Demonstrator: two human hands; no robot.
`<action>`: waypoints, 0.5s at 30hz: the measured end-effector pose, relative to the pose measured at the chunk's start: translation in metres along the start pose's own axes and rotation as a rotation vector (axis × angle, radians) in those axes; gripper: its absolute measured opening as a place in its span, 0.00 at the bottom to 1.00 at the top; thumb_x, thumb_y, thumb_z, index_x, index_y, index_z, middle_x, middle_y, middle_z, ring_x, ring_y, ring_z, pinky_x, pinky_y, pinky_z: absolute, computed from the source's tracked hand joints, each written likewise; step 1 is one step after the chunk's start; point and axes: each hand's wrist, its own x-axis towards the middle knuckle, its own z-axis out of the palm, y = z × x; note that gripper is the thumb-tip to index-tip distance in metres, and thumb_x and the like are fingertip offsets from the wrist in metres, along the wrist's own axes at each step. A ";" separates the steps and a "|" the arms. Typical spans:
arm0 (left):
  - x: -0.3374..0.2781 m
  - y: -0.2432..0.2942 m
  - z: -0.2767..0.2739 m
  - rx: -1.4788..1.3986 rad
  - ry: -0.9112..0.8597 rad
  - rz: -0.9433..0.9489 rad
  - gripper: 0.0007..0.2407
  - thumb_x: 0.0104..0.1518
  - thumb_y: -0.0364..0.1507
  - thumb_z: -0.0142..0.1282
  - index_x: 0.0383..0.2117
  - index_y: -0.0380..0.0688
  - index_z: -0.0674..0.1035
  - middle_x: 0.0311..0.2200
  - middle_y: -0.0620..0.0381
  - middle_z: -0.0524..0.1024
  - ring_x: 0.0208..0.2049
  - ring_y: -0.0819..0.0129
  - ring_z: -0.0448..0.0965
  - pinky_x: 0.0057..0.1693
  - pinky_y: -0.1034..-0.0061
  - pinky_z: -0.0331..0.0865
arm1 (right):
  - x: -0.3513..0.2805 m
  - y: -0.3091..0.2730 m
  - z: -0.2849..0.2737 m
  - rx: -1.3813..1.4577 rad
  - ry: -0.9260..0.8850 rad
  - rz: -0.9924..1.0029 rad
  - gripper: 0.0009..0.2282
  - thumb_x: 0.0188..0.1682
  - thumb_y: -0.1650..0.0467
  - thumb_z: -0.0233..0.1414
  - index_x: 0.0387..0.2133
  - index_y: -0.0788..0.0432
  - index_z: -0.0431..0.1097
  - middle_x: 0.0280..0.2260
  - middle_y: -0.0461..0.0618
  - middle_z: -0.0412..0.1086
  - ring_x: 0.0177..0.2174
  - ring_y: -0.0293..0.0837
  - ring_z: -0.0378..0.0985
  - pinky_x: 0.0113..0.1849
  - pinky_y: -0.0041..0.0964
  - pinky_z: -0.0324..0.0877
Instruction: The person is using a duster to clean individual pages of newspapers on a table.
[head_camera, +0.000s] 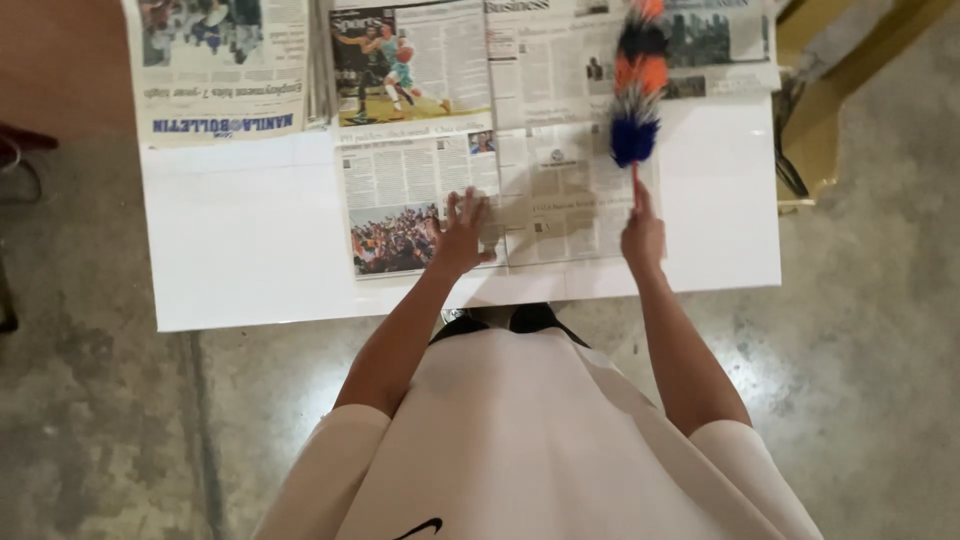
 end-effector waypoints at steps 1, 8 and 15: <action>-0.004 0.001 -0.006 -0.021 0.005 0.008 0.48 0.51 0.51 0.66 0.74 0.57 0.46 0.75 0.51 0.27 0.74 0.36 0.31 0.61 0.19 0.50 | -0.010 -0.011 -0.003 -0.030 -0.054 -0.031 0.29 0.57 0.76 0.44 0.67 0.30 0.51 0.34 0.73 0.75 0.36 0.72 0.79 0.37 0.62 0.72; -0.004 -0.008 -0.003 -0.049 0.005 0.045 0.46 0.54 0.51 0.63 0.75 0.57 0.44 0.75 0.50 0.26 0.73 0.34 0.28 0.60 0.17 0.48 | -0.089 0.015 -0.004 -0.115 -0.214 -0.180 0.30 0.57 0.77 0.41 0.67 0.26 0.49 0.30 0.71 0.75 0.32 0.71 0.80 0.37 0.61 0.74; -0.004 -0.012 -0.005 0.010 -0.027 0.055 0.47 0.54 0.52 0.62 0.75 0.54 0.44 0.75 0.48 0.27 0.73 0.35 0.29 0.60 0.19 0.51 | -0.137 0.039 0.017 0.111 0.051 0.099 0.24 0.58 0.77 0.40 0.67 0.42 0.49 0.28 0.72 0.71 0.30 0.73 0.78 0.32 0.61 0.69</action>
